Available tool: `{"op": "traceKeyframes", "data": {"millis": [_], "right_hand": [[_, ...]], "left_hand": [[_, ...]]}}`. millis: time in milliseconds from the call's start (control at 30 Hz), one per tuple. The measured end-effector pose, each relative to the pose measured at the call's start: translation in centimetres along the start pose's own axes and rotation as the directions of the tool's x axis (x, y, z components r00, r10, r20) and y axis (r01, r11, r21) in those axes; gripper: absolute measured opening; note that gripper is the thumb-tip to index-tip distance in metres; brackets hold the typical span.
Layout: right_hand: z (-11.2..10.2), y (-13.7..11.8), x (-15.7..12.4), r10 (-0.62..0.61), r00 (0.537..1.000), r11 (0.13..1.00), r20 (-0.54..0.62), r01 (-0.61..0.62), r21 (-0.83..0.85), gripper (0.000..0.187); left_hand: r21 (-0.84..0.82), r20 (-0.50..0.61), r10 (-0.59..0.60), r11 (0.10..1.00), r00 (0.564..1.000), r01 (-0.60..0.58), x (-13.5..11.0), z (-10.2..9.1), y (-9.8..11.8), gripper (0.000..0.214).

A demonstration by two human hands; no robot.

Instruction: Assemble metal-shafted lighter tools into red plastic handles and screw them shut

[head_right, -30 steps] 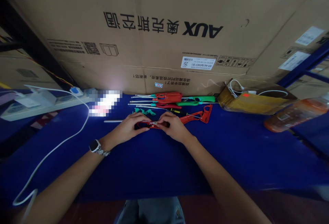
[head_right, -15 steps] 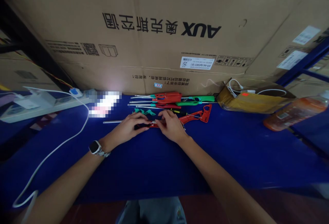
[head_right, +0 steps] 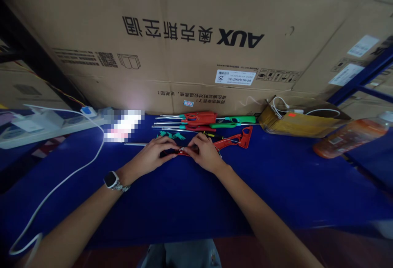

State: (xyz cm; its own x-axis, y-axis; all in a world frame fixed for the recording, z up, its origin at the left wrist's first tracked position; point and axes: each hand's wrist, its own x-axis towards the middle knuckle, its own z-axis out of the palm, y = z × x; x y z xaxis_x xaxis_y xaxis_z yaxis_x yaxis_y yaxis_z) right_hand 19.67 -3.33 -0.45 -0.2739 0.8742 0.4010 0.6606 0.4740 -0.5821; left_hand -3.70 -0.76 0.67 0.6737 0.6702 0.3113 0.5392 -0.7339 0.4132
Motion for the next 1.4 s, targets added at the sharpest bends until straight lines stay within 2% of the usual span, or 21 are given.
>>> {"op": "traceKeyframes", "data": {"millis": [133,300,400,633,733,867,1033,1167,1400], "right_hand": [[0.0,0.0,0.2,0.023,0.999,0.994,0.037,-0.027,0.109,0.012],[0.4,0.1,0.2,0.154,0.988,0.964,0.012,-0.153,0.217,0.013],[0.1,0.0,0.1,0.149,0.987,0.968,0.052,-0.156,0.196,0.009],[-0.4,0.0,-0.1,0.045,0.997,0.994,0.057,-0.051,0.099,0.005],[-0.4,0.0,-0.1,0.004,0.996,0.993,0.084,-0.014,0.114,0.004],[-0.4,-0.5,-0.2,0.029,0.998,0.995,0.055,-0.034,0.098,0.004],[-0.5,-1.0,0.0,0.067,0.996,0.996,0.054,-0.07,0.053,0.007],[-0.7,-0.9,0.1,0.105,0.991,0.989,0.083,-0.112,0.096,0.016],[-0.3,-1.0,0.4,0.205,0.975,0.965,0.091,-0.217,0.147,0.017]], "left_hand": [[-0.005,0.013,-0.016,1.0,1.0,0.016,0.0,0.1,-0.1,0.019],[-0.014,0.008,-0.017,1.0,1.0,0.017,0.0,0.1,-0.1,0.02],[-0.029,0.004,-0.018,0.999,1.0,0.018,0.0,0.1,-0.1,0.02],[-0.034,-0.015,-0.021,0.999,1.0,0.021,-0.1,0.1,-0.1,0.022],[-0.094,-0.041,0.034,0.995,0.999,-0.037,0.0,0.3,-0.1,0.02],[-0.125,-0.088,0.104,0.986,0.991,-0.115,0.2,0.4,-0.3,0.018],[-0.132,-0.103,0.105,0.984,0.989,-0.118,0.2,0.5,-0.4,0.012],[-0.126,-0.085,0.113,0.984,0.99,-0.124,0.2,0.6,-0.6,0.01],[-0.129,-0.085,0.119,0.983,0.989,-0.129,0.2,0.7,-0.6,0.011]]}}
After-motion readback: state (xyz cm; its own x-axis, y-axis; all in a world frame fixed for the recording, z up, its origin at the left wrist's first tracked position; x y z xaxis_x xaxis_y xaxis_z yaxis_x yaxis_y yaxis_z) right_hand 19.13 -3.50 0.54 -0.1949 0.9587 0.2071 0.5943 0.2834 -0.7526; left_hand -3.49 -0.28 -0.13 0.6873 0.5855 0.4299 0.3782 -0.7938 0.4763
